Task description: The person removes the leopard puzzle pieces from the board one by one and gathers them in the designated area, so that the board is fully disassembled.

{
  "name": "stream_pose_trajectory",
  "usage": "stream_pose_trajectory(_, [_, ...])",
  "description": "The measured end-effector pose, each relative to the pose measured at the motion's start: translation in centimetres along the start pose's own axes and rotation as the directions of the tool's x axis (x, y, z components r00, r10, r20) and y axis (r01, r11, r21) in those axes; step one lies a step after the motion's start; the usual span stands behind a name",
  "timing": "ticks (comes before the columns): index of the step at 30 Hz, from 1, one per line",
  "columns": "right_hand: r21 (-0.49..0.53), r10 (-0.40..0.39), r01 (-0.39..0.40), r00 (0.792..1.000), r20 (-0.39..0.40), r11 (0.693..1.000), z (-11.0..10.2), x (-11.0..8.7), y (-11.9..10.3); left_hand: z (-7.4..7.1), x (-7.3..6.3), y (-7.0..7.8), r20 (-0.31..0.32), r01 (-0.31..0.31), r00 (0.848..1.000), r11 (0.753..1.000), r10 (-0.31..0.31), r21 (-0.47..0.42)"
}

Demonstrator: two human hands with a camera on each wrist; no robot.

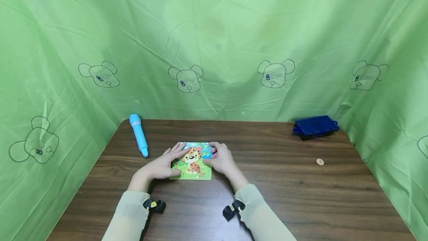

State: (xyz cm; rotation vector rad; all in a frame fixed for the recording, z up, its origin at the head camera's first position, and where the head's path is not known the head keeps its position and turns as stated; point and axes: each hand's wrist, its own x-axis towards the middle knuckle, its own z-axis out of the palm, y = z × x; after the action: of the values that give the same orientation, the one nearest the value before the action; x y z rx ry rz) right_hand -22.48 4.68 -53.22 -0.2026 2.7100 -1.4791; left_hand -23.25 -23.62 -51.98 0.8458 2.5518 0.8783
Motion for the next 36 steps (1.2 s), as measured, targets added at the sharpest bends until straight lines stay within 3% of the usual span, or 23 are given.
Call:
stream_pose_trajectory(10, [0.032, -0.001, 0.001, 1.0, -0.015, 0.999, 0.06, 0.16, 0.06, 0.04, 0.11, -0.07, -0.005, 0.022, 1.0, 0.999, -0.022, 0.036])
stream_pose_trajectory(21, [0.138, -0.059, 0.062, 0.998, -0.025, 0.988, 0.0, 0.13, 0.17, 0.15, -0.1, -0.5, -0.014, 0.013, 1.0, 1.0, -0.013, 0.011])
stream_pose_trajectory(36, [0.105, -0.072, 0.074, 0.997, -0.026, 0.992, 0.08, 0.22, 0.47, 0.21, -0.27, -0.68, -0.031, -0.011, 0.999, 1.0, 0.011, -0.013])
